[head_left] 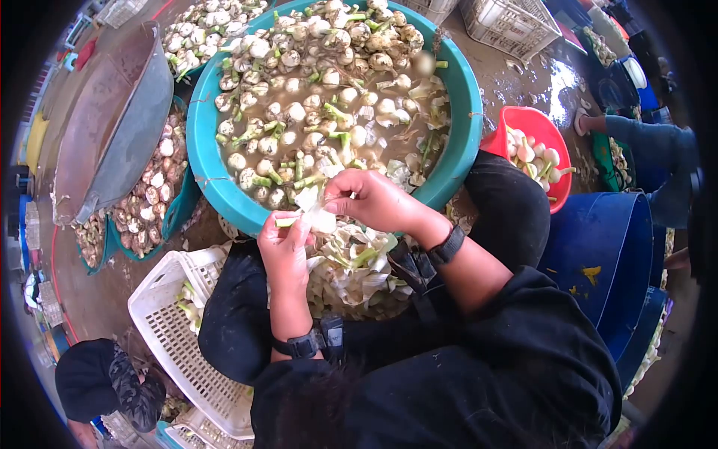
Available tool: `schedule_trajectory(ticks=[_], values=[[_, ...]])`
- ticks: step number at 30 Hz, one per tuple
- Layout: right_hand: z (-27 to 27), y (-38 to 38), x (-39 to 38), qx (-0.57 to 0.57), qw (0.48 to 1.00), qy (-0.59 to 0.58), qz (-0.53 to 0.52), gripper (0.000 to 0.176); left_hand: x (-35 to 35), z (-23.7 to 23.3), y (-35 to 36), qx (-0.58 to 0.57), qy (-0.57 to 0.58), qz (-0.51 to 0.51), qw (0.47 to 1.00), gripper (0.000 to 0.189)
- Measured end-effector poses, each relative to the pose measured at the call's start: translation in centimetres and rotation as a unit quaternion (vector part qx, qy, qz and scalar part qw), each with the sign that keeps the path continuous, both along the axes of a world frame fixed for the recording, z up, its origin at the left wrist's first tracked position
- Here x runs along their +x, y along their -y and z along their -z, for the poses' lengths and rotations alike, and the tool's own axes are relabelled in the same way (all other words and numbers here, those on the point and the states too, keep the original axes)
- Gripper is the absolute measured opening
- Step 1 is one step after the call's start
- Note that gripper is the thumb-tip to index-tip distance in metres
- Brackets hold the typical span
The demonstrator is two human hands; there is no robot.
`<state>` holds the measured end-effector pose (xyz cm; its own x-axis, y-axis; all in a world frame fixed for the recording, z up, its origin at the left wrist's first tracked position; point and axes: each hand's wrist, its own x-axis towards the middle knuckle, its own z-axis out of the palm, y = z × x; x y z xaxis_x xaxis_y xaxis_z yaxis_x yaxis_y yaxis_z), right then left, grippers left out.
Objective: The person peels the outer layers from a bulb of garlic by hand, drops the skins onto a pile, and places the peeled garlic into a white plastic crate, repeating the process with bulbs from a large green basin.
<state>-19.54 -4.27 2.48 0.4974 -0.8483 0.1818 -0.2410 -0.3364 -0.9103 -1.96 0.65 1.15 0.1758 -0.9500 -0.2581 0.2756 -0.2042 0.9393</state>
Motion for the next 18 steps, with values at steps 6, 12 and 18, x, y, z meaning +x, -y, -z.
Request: schedule_trajectory(ticks=[6, 12, 18], values=[[-1.0, -2.6, 0.9, -0.098, 0.995, -0.032, -0.011, 0.007, 0.0, -0.8, 0.3, 0.091, -0.168, -0.099, 0.977, 0.011], [-1.3, -0.6, 0.0, 0.257, 0.965, 0.036, -0.049, 0.016, -0.3, -0.1, -0.1, 0.010, -0.061, 0.023, 0.998, 0.010], [-1.4, -2.2, 0.7, -0.084, 0.994, -0.048, -0.041, 0.009, -0.1, -0.4, 0.2, 0.125, -0.140, -0.049, 0.981, 0.013]])
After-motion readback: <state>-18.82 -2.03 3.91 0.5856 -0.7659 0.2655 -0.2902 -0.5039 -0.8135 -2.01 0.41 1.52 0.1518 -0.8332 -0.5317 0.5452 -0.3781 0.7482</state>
